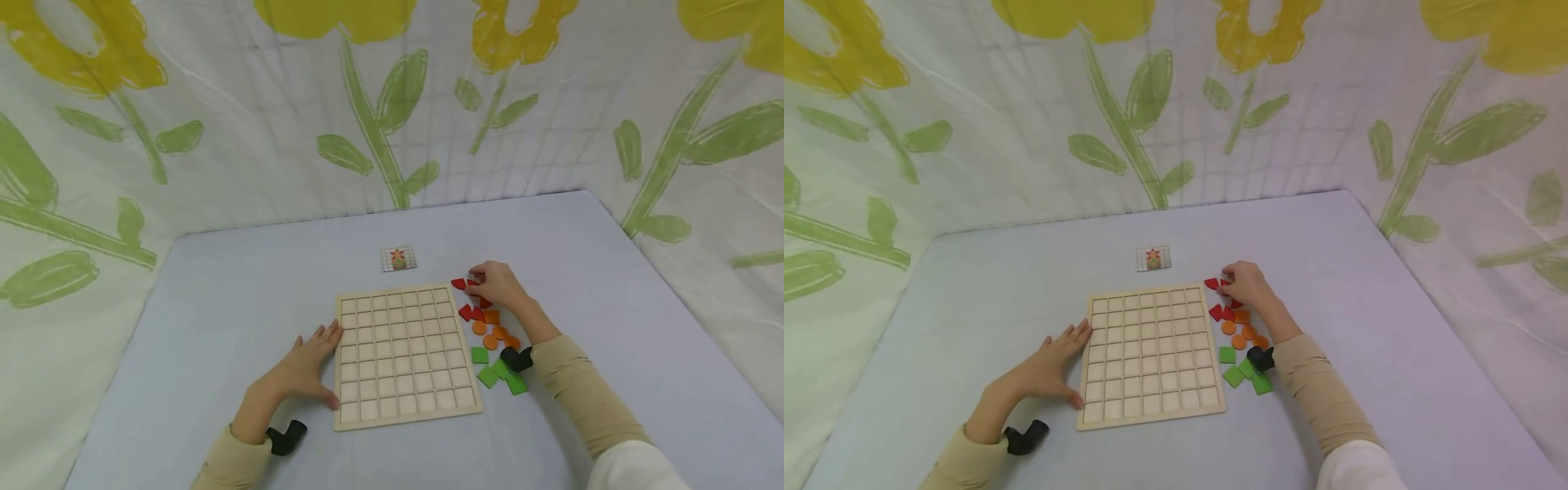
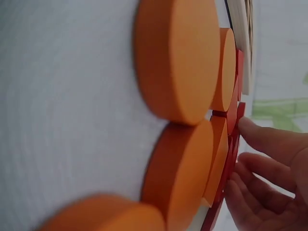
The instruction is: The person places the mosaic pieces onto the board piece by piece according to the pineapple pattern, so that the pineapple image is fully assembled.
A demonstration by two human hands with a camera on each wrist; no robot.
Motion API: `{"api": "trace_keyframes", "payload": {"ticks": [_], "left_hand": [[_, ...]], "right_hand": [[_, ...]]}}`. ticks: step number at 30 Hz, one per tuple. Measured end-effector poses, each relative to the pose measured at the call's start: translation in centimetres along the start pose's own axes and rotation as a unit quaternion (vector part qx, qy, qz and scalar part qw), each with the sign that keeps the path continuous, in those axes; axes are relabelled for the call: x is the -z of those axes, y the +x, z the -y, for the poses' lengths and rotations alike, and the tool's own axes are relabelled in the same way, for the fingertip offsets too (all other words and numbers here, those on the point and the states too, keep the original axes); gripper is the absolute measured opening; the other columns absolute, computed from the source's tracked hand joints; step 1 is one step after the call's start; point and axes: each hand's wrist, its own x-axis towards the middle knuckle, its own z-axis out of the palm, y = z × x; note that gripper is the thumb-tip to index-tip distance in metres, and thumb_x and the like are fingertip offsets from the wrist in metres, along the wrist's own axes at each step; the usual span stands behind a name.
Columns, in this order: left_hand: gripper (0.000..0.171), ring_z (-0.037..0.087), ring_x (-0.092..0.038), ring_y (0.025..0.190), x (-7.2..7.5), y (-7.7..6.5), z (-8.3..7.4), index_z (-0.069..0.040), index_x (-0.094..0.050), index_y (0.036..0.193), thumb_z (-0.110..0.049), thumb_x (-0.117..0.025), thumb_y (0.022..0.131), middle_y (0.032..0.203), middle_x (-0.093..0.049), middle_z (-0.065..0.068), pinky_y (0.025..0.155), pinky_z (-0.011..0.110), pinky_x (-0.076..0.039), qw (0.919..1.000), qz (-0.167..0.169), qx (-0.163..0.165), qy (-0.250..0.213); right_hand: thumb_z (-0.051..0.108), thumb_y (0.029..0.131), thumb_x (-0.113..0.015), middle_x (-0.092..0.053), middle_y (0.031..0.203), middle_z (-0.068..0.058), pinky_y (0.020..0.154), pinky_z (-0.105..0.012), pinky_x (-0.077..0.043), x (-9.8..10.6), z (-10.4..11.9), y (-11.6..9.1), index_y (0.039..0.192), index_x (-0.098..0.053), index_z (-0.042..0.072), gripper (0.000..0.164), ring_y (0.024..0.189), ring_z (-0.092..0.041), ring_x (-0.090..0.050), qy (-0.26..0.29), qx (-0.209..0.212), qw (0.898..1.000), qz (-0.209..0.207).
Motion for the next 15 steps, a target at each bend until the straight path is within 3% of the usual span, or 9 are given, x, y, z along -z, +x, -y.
{"api": "trace_keyframes", "payload": {"ticks": [8,15], "left_hand": [[0.129,0.047,-0.016,0.142,-0.20,0.15,-0.31,0.009,-0.024,0.149,-0.039,-0.093,0.052,0.157,-0.018,0.024,0.109,0.070,-0.008,0.9993,0.005,0.017,0.034],[0.128,0.046,-0.018,0.142,-0.11,0.28,-0.59,0.009,-0.026,0.149,-0.039,-0.093,0.051,0.156,-0.021,0.024,0.109,0.069,-0.009,0.9985,0.003,0.018,0.052]], "right_hand": [[0.010,0.088,-0.070,-0.066,0.103,-0.022,0.084,-0.045,-0.052,-0.21,0.25,0.26,0.110,-0.066,-0.008,0.029,0.092,-0.033,-0.059,-0.016,0.012,1.000,0.002],[0.008,0.089,-0.067,-0.065,0.100,-0.021,0.077,-0.042,-0.054,-0.04,0.22,0.44,0.113,-0.065,-0.007,0.029,0.088,-0.032,-0.059,-0.017,0.006,1.000,0.005]]}}
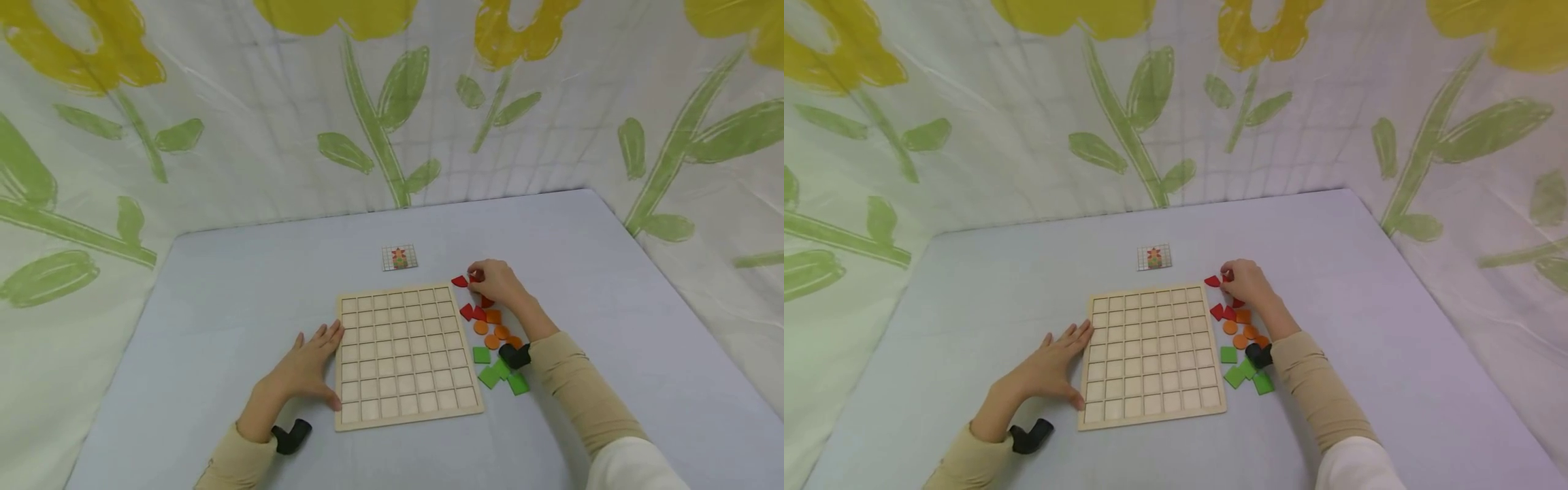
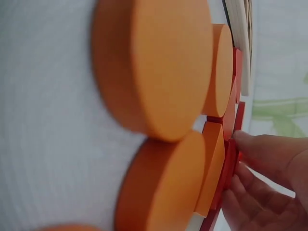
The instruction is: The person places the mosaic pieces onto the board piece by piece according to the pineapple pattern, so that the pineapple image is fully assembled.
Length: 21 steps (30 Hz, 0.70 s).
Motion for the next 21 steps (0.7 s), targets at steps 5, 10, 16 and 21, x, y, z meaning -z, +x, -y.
{"api": "trace_keyframes", "payload": {"ticks": [5,10,16,21], "left_hand": [[0.127,0.044,-0.021,0.142,0.0,0.0,-0.3,0.010,-0.024,0.149,-0.037,-0.093,0.053,0.157,-0.019,0.024,0.110,0.068,-0.008,1.0000,0.007,0.003,-0.002],[0.127,0.044,-0.022,0.142,0.0,0.0,-0.3,0.011,-0.023,0.149,-0.035,-0.093,0.054,0.157,-0.017,0.025,0.110,0.067,-0.009,0.9999,0.015,0.005,0.001],[0.126,0.045,-0.022,0.142,0.2,0.4,-0.3,0.012,-0.020,0.149,-0.040,-0.091,0.057,0.157,-0.016,0.026,0.110,0.068,-0.010,0.9997,0.020,0.002,0.016],[0.125,0.043,-0.021,0.142,0.3,0.9,-0.5,0.011,-0.019,0.149,-0.041,-0.090,0.060,0.158,-0.014,0.024,0.111,0.067,-0.010,0.9993,0.028,0.010,0.022]], "right_hand": [[0.008,0.090,-0.065,-0.062,0.104,-0.024,0.076,-0.043,-0.055,0.1,0.2,0.0,0.113,-0.066,-0.008,0.028,0.092,-0.035,-0.061,0.003,0.010,1.000,-0.025],[0.010,0.090,-0.066,-0.063,0.105,-0.024,0.074,-0.043,-0.055,0.4,1.0,-0.1,0.115,-0.065,-0.008,0.030,0.091,-0.035,-0.062,0.011,0.027,0.999,-0.042],[0.010,0.090,-0.068,-0.066,0.103,-0.021,0.075,-0.042,-0.055,0.7,2.2,0.0,0.118,-0.065,-0.007,0.033,0.091,-0.033,-0.062,0.021,0.045,0.997,-0.051],[0.010,0.090,-0.068,-0.067,0.102,-0.022,0.076,-0.042,-0.055,0.5,3.7,-0.1,0.117,-0.065,-0.008,0.032,0.092,-0.033,-0.063,0.038,0.053,0.996,-0.054]]}}
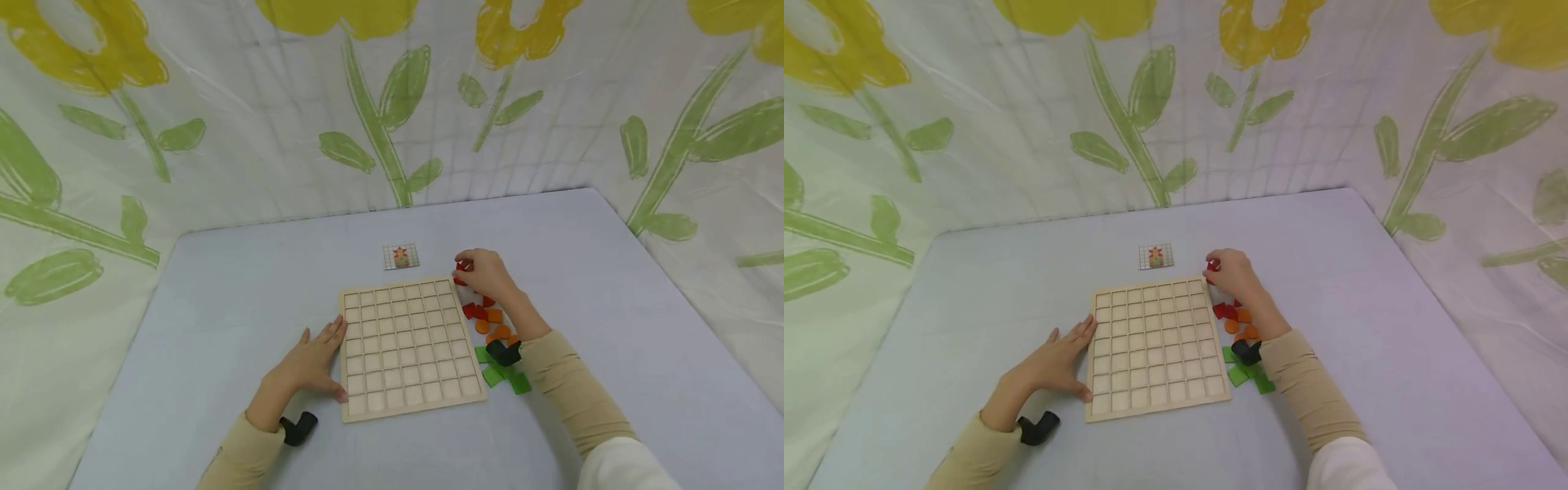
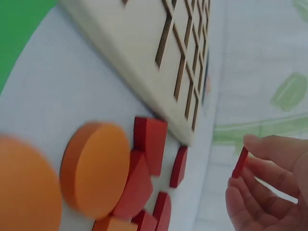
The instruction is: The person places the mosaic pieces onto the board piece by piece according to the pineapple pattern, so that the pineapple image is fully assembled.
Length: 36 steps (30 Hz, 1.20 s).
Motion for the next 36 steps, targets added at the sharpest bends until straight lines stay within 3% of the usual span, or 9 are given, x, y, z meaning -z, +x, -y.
{"api": "trace_keyframes", "payload": {"ticks": [9,18,22,27,36], "left_hand": [[0.125,0.044,-0.020,0.142,0.3,0.9,-0.1,0.012,-0.018,0.149,-0.040,-0.090,0.061,0.158,-0.013,0.026,0.111,0.066,-0.010,1.0000,0.002,0.004,0.001],[0.125,0.044,-0.019,0.143,0.9,1.8,-0.4,0.013,-0.019,0.149,-0.036,-0.091,0.060,0.158,-0.013,0.026,0.112,0.065,-0.009,0.9999,0.007,0.006,-0.004],[0.124,0.043,-0.019,0.143,1.0,2.2,-0.6,0.012,-0.019,0.149,-0.034,-0.092,0.060,0.158,-0.012,0.026,0.112,0.065,-0.009,0.9999,0.010,0.011,-0.002],[0.124,0.042,-0.018,0.144,1.1,2.7,-0.5,0.012,-0.018,0.149,-0.033,-0.092,0.060,0.158,-0.012,0.025,0.112,0.065,-0.008,0.9997,0.014,0.018,-0.002],[0.125,0.041,-0.017,0.144,1.3,2.9,-0.7,0.012,-0.017,0.149,-0.031,-0.093,0.059,0.159,-0.011,0.024,0.113,0.064,-0.007,0.9996,0.014,0.024,-0.004]], "right_hand": [[0.012,0.090,-0.070,-0.067,0.104,-0.022,0.078,-0.041,-0.055,-1.5,2.4,0.5,0.115,-0.066,-0.009,0.033,0.093,-0.033,-0.064,0.022,-0.011,1.000,0.008],[0.016,0.087,-0.073,-0.070,0.098,-0.014,0.076,-0.037,-0.054,-4.6,4.5,1.2,0.111,-0.070,-0.003,0.030,0.090,-0.027,-0.064,0.028,-0.024,0.999,0.029],[0.014,0.086,-0.074,-0.070,0.094,-0.013,0.071,-0.033,-0.053,-6.0,5.1,1.4,0.108,-0.072,-0.003,0.028,0.084,-0.025,-0.064,0.038,-0.019,0.998,0.036],[0.015,0.084,-0.075,-0.070,0.093,-0.012,0.070,-0.033,-0.053,-7.2,5.6,1.9,0.104,-0.072,-0.002,0.026,0.081,-0.023,-0.064,0.011,-0.021,0.999,0.044],[0.017,0.080,-0.081,-0.068,0.081,-0.005,0.066,-0.031,-0.051,-7.7,5.6,2.3,0.091,-0.074,0.003,0.019,0.074,-0.019,-0.061,0.006,-0.033,0.999,0.026]]}}
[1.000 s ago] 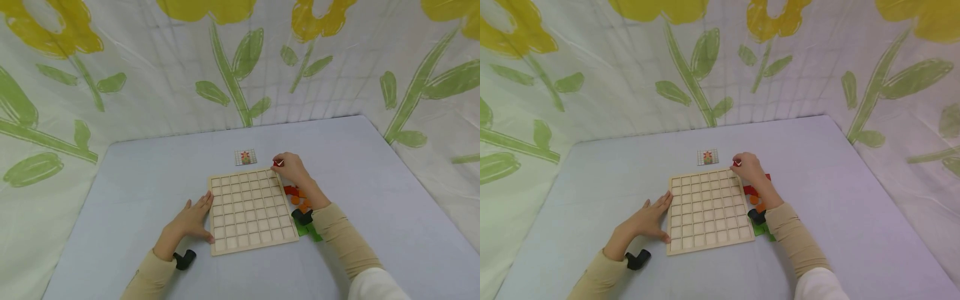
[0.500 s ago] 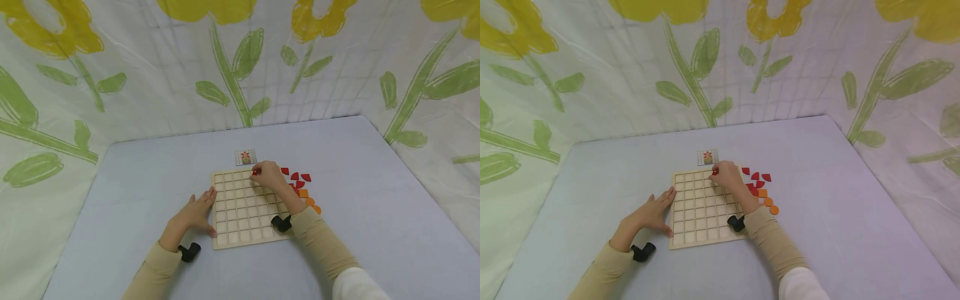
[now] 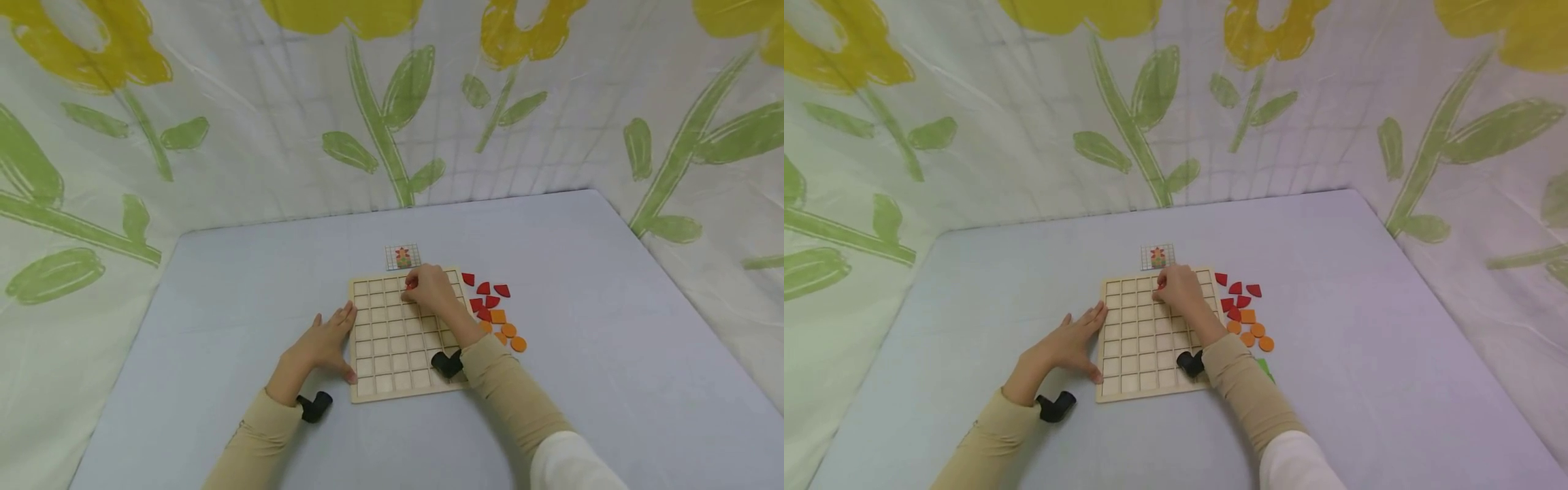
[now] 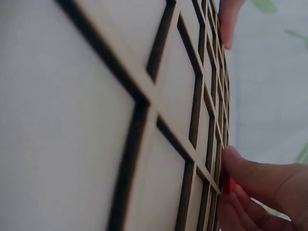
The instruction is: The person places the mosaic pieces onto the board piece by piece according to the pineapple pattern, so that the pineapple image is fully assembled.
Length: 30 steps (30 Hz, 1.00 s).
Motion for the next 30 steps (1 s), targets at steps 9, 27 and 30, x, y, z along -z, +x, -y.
{"api": "trace_keyframes", "payload": {"ticks": [9,27,30], "left_hand": [[0.126,0.040,-0.016,0.145,-0.1,0.0,-0.4,0.011,-0.017,0.150,-0.029,-0.093,0.058,0.159,-0.011,0.023,0.113,0.063,-0.006,0.9999,0.005,0.006,-0.010],[0.126,0.039,-0.018,0.145,0.1,0.1,-0.5,0.010,-0.018,0.150,-0.028,-0.094,0.057,0.159,-0.011,0.022,0.114,0.062,-0.006,0.9997,0.006,0.025,-0.005],[0.126,0.039,-0.018,0.145,0.3,0.1,-0.7,0.010,-0.018,0.150,-0.027,-0.094,0.057,0.159,-0.012,0.022,0.114,0.062,-0.006,0.9995,0.005,0.030,-0.003]], "right_hand": [[0.008,0.081,-0.078,-0.073,0.084,-0.008,0.076,-0.035,-0.054,-0.1,0.0,0.0,0.090,-0.077,0.003,0.010,0.086,-0.026,-0.066,0.037,-0.018,0.999,-0.004],[0.007,0.082,-0.076,-0.071,0.079,-0.006,0.072,-0.036,-0.054,0.3,1.2,-0.2,0.076,-0.077,0.005,0.006,0.082,-0.027,-0.063,0.001,-0.059,0.998,0.003],[0.007,0.083,-0.076,-0.071,0.079,-0.006,0.073,-0.036,-0.053,0.3,1.1,-0.3,0.078,-0.077,0.005,0.005,0.085,-0.028,-0.062,0.013,-0.064,0.998,-0.001]]}}
